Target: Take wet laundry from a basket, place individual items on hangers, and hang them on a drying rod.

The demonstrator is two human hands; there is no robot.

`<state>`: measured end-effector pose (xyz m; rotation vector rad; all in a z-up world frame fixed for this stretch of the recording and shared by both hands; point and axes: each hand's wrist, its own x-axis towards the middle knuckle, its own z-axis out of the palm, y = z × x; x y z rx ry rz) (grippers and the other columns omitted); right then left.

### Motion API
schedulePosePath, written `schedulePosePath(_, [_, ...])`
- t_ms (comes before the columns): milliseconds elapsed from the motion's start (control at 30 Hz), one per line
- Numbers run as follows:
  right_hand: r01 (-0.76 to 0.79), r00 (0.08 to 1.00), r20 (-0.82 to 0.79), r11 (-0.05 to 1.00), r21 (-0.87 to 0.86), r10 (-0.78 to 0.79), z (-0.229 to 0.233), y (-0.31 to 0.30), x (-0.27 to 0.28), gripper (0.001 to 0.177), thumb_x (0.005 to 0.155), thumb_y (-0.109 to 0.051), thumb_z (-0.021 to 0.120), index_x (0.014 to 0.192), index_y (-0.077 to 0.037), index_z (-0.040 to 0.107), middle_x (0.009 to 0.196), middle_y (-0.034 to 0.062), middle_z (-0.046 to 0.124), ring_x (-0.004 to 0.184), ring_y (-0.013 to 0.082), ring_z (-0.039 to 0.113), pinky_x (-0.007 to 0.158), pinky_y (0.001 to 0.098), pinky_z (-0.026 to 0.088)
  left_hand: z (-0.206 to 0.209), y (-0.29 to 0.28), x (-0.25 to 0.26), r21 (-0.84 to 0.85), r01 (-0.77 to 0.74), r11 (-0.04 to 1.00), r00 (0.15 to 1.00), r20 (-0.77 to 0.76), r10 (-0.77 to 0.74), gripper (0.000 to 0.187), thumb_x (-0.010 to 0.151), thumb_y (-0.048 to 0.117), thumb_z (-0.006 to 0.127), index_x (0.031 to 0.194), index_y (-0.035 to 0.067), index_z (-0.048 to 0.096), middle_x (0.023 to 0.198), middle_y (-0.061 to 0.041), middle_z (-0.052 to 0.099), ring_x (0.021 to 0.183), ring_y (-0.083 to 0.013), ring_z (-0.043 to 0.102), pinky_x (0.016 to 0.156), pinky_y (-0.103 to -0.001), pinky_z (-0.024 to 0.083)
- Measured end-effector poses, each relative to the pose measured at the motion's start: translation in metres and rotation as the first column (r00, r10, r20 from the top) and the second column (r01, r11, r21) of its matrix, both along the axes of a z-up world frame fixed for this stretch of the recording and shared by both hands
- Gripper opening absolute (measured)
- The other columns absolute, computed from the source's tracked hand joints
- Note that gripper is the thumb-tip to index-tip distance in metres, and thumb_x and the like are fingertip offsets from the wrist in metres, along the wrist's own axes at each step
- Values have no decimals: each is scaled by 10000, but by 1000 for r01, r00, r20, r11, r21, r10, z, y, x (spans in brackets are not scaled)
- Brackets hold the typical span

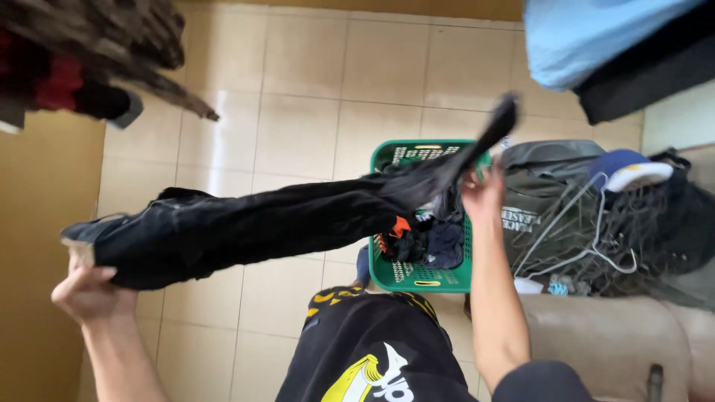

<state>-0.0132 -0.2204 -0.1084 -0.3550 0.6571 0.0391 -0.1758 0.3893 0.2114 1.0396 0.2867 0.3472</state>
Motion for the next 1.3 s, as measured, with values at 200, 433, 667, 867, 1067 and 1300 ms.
schedulePosePath(200, [-640,717,238,754,-145,655,-71,132,37,184,880,-104,766,947,-63,600,849,39,575,720,163,540,696,333,475,-10,4,-14,33,17,999,993,-119,-13,699,559,37,487,1235,-106,595,1184,-195,674,1124,-326,672,1110,-355,540])
schedulePosePath(433, [-314,901,-37,592,-742,432,6,90,57,372,938,-284,822,1162,-4,721,1048,30,728,877,157,641,771,310,477,-8,39,-39,138,-212,967,975,-43,220,590,596,-16,484,1180,-63,557,1118,-168,618,1077,-348,620,1158,-381,529])
schedulePosePath(667, [-167,983,-110,487,-857,145,106,-23,30,557,737,-60,819,1192,-267,572,1056,-112,644,884,145,676,655,400,545,-8,61,-20,44,-278,960,960,-3,279,584,620,21,561,1195,-79,574,1208,-238,675,1230,-401,680,1202,-457,550])
schedulePosePath(867, [27,903,-185,-480,-877,388,91,-79,-13,280,821,-106,914,926,-29,666,1085,89,600,936,187,619,751,338,539,-14,69,4,78,-223,972,954,-189,234,621,675,39,567,1282,-83,607,1226,-223,685,1239,-383,695,1184,-500,512])
schedulePosePath(1067, [-211,914,-184,38,-977,362,60,-107,-43,265,883,-41,833,882,-3,571,1059,58,678,829,187,587,722,326,464,-33,86,17,-37,-273,961,947,-186,262,599,761,14,617,1347,-83,545,1382,-243,643,1370,-401,705,1226,-532,512])
schedulePosePath(1300, [-624,753,-142,629,-464,643,113,-25,-68,364,857,-197,625,1184,-39,641,1163,83,695,1131,223,644,1053,400,459,-21,71,46,-117,-334,935,915,-278,292,558,698,40,634,1247,-59,616,1206,-215,740,1168,-377,766,1081,-508,568])
